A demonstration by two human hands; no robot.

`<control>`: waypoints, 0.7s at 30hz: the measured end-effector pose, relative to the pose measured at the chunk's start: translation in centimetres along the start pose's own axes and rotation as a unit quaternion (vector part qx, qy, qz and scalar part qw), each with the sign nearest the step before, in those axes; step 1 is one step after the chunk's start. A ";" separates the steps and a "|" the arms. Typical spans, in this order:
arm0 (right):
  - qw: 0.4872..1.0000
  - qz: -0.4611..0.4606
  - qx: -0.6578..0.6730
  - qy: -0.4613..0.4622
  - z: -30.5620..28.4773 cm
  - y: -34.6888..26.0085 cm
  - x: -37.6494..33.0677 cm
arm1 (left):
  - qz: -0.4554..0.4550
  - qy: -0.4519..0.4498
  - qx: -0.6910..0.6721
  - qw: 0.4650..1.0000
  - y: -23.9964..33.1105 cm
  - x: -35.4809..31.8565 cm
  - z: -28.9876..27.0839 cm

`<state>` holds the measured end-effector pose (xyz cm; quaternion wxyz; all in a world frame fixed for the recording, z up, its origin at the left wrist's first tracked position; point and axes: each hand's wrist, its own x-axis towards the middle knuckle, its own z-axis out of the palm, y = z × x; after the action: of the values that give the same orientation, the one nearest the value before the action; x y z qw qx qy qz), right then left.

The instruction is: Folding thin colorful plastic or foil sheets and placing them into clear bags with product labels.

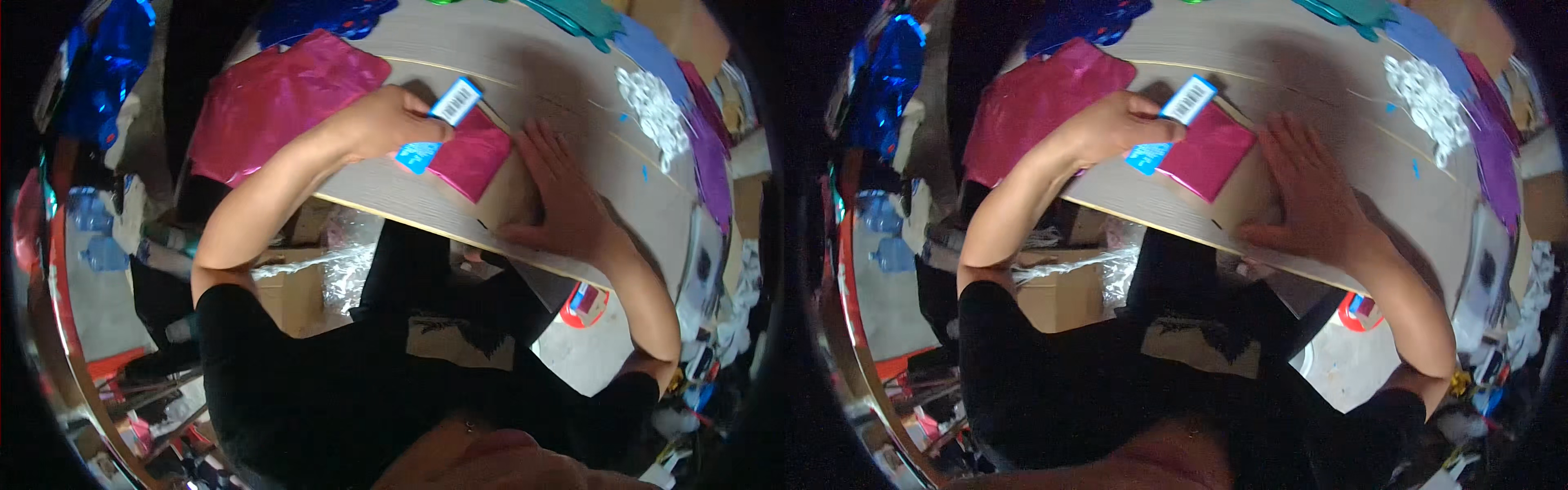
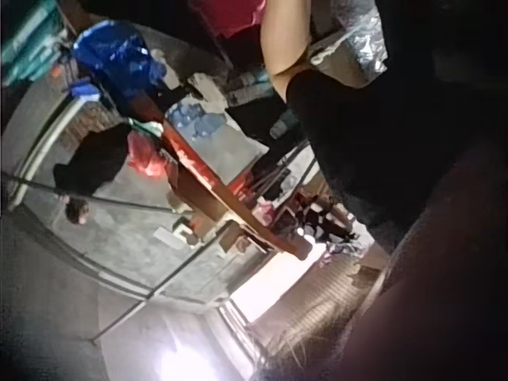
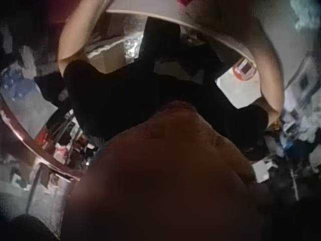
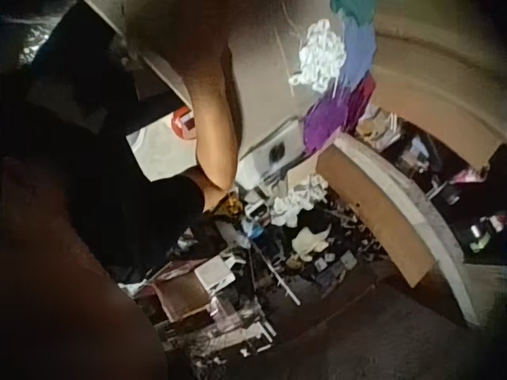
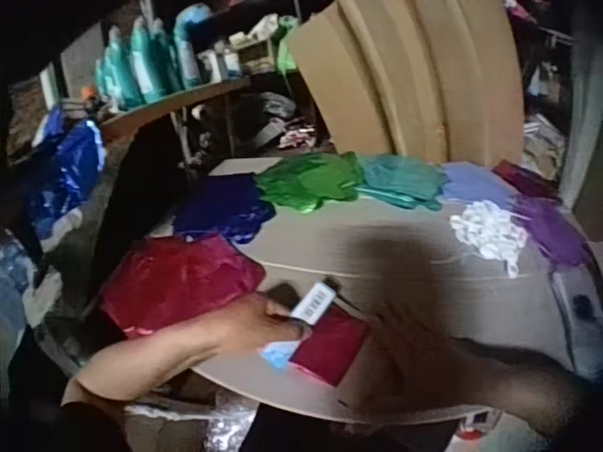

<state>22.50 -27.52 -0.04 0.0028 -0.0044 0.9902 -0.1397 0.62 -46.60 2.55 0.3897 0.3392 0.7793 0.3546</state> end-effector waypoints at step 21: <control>0.961 -0.257 0.024 -0.098 -4.7 3.8 6.0 | 0.018 -0.069 0.019 0.997 -0.9 1.9 -1.0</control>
<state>16.47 -22.67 3.41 0.0636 -0.2722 0.9470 -0.1582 -1.40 -45.80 1.57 0.4296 0.3839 0.7510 0.3225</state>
